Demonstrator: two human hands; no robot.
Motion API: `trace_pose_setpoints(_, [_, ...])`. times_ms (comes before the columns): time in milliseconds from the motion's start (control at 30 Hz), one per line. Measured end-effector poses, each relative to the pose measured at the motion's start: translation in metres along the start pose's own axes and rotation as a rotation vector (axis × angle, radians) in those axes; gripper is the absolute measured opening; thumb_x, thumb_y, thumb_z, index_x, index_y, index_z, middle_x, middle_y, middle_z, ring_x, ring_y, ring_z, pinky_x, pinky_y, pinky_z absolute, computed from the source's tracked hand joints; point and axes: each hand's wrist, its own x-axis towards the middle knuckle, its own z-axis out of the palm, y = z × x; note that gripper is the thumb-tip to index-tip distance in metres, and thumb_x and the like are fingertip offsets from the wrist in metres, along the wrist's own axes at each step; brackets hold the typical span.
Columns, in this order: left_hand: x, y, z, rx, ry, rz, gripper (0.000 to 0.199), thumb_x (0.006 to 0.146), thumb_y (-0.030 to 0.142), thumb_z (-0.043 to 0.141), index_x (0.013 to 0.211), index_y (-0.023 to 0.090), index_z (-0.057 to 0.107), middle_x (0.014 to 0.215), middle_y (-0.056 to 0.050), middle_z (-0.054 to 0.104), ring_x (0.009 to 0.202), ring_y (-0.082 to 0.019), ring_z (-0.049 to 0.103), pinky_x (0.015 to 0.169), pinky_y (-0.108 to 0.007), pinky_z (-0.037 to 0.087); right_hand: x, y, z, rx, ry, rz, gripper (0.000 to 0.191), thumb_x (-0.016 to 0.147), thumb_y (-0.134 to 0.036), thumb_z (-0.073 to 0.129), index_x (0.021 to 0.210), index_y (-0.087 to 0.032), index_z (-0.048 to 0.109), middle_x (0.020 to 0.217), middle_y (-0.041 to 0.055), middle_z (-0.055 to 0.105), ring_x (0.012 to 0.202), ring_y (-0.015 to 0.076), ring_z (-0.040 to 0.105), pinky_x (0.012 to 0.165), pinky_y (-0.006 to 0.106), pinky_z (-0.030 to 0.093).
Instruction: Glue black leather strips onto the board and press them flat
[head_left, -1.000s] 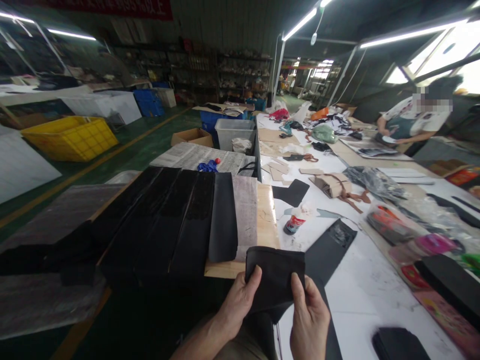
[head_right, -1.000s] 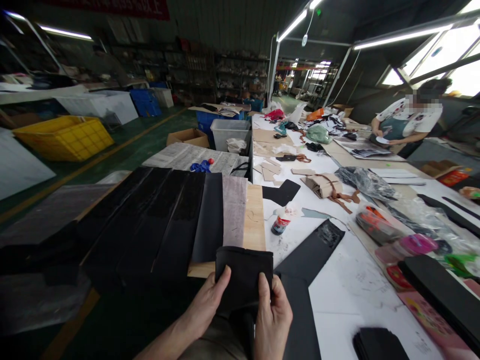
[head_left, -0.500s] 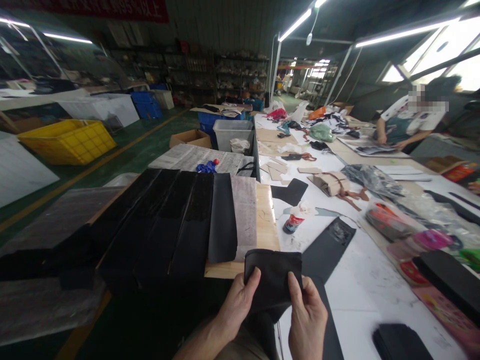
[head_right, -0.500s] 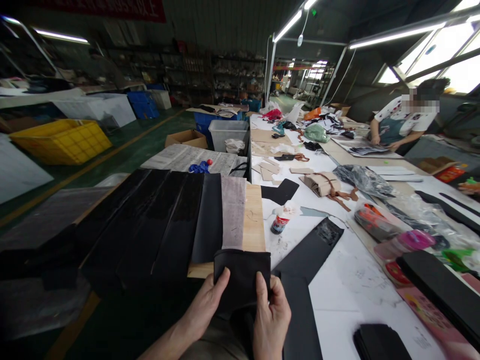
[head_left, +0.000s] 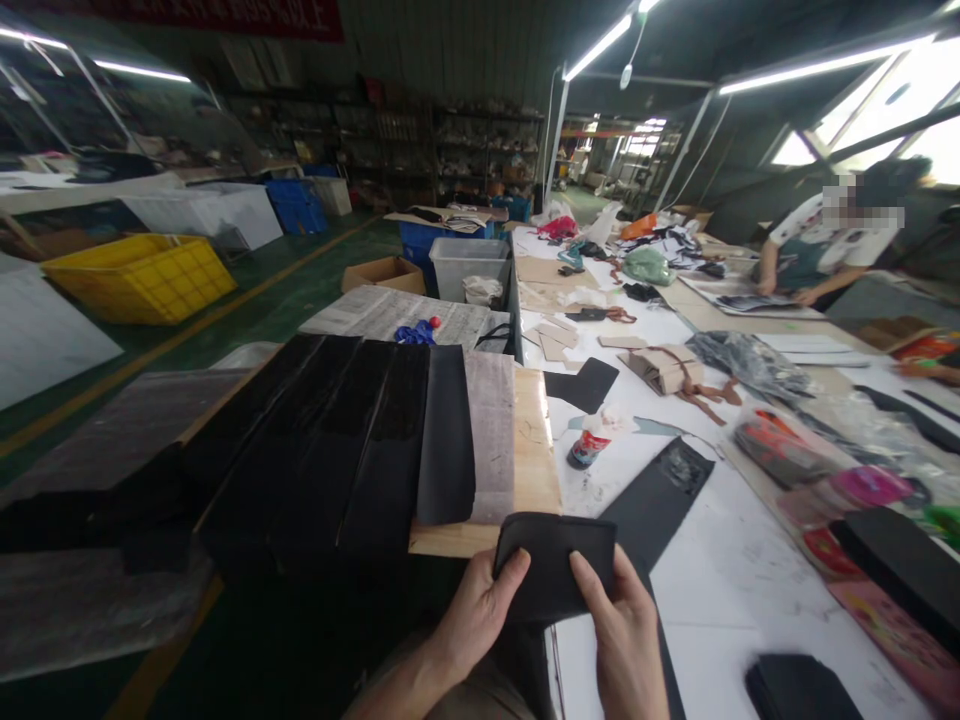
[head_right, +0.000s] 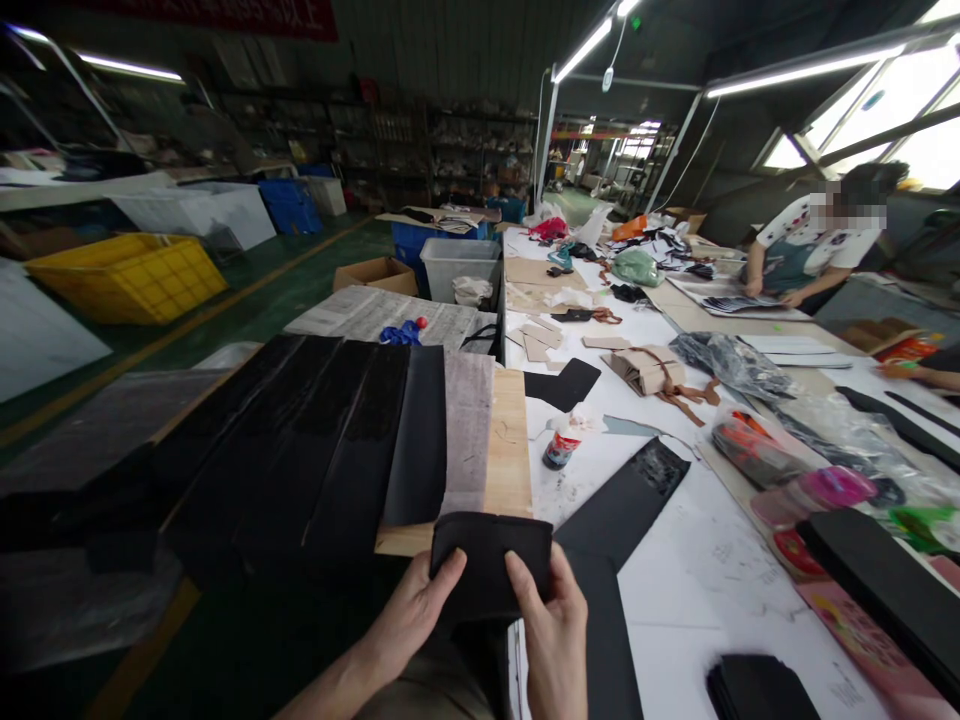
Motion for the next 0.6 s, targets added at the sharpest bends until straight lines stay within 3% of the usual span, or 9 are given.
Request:
trace_pose_setpoints(33, [0.001, 0.0, -0.002, 0.002, -0.027, 0.03, 0.065, 0.091, 0.075, 0.052, 0.1, 0.014, 0.076, 0.094, -0.009, 0.076, 0.103, -0.03, 0.067, 0.088, -0.034, 0.053, -0.003, -0.002, 0.0, -0.066, -0.027, -0.038, 0.041, 0.074, -0.048, 0.083, 0.102, -0.02, 0.074, 0.094, 0.0067, 0.079, 0.087, 0.0264, 0.074, 0.076, 0.033, 0.061])
trace_pose_setpoints(100, [0.004, -0.001, -0.007, -0.006, -0.088, 0.086, 0.062, 0.092, 0.071, 0.054, 0.102, 0.014, 0.076, 0.096, -0.009, 0.076, 0.1, -0.029, 0.068, 0.089, -0.034, 0.053, -0.012, -0.001, -0.001, -0.208, -0.041, -0.254, 0.027, 0.08, -0.046, 0.078, 0.09, -0.021, 0.078, 0.088, 0.0051, 0.077, 0.084, 0.0247, 0.073, 0.076, 0.031, 0.059])
trace_pose_setpoints(167, [0.008, -0.001, -0.014, -0.017, -0.186, 0.123, 0.056, 0.088, 0.067, 0.065, 0.104, 0.014, 0.077, 0.099, -0.009, 0.076, 0.102, -0.029, 0.068, 0.094, -0.036, 0.052, -0.022, 0.004, -0.002, -0.295, -0.048, -0.53, 0.017, 0.086, -0.041, 0.074, 0.09, -0.026, 0.081, 0.089, 0.0046, 0.077, 0.084, 0.0229, 0.072, 0.078, 0.03, 0.057])
trace_pose_setpoints(233, [0.01, -0.002, -0.018, -0.025, -0.261, 0.134, 0.049, 0.082, 0.06, 0.076, 0.101, 0.015, 0.077, 0.1, -0.008, 0.077, 0.103, -0.028, 0.069, 0.096, -0.036, 0.051, -0.028, 0.01, -0.004, -0.293, -0.088, -0.662, 0.015, 0.09, -0.038, 0.07, 0.095, -0.03, 0.082, 0.095, 0.006, 0.077, 0.089, 0.0236, 0.072, 0.081, 0.032, 0.057])
trace_pose_setpoints(300, [0.011, -0.003, -0.017, -0.015, -0.245, 0.148, 0.042, 0.083, 0.055, 0.077, 0.096, 0.016, 0.078, 0.097, -0.007, 0.077, 0.099, -0.027, 0.069, 0.092, -0.034, 0.052, -0.027, 0.013, -0.007, -0.214, -0.129, -0.56, 0.014, 0.088, -0.038, 0.073, 0.094, -0.029, 0.082, 0.098, 0.0078, 0.077, 0.094, 0.0257, 0.072, 0.084, 0.035, 0.058])
trace_pose_setpoints(400, [0.008, -0.002, -0.009, 0.097, -0.173, 0.258, 0.03, 0.092, 0.046, 0.069, 0.094, 0.018, 0.078, 0.092, -0.005, 0.077, 0.09, -0.023, 0.07, 0.081, -0.029, 0.052, -0.014, 0.011, -0.013, -0.036, -0.177, -0.148, 0.029, 0.079, -0.046, 0.081, 0.1, -0.025, 0.081, 0.105, 0.0104, 0.077, 0.096, 0.0282, 0.073, 0.087, 0.039, 0.06])
trace_pose_setpoints(467, [0.007, 0.001, -0.006, 0.216, -0.185, 0.355, 0.022, 0.094, 0.037, 0.066, 0.094, 0.018, 0.078, 0.089, -0.006, 0.076, 0.085, -0.021, 0.069, 0.077, -0.028, 0.05, -0.008, 0.009, -0.017, -0.003, -0.202, -0.026, 0.04, 0.075, -0.05, 0.083, 0.105, -0.023, 0.08, 0.115, 0.0123, 0.076, 0.1, 0.0295, 0.073, 0.09, 0.041, 0.06])
trace_pose_setpoints(533, [0.011, 0.004, -0.011, 0.25, -0.159, 0.393, 0.017, 0.092, 0.033, 0.069, 0.091, 0.018, 0.077, 0.085, -0.005, 0.075, 0.082, -0.02, 0.068, 0.076, -0.027, 0.048, -0.009, 0.012, -0.018, -0.104, -0.214, -0.14, 0.037, 0.077, -0.051, 0.081, 0.102, -0.024, 0.081, 0.116, 0.0111, 0.076, 0.104, 0.0294, 0.072, 0.094, 0.041, 0.06])
trace_pose_setpoints(600, [0.018, 0.004, -0.021, 0.179, -0.191, 0.314, 0.019, 0.084, 0.035, 0.076, 0.089, 0.017, 0.076, 0.084, -0.005, 0.074, 0.081, -0.02, 0.068, 0.076, -0.028, 0.049, -0.019, 0.019, -0.014, -0.227, -0.222, -0.307, 0.028, 0.085, -0.052, 0.073, 0.098, -0.028, 0.082, 0.11, 0.0082, 0.078, 0.104, 0.0282, 0.073, 0.095, 0.04, 0.06])
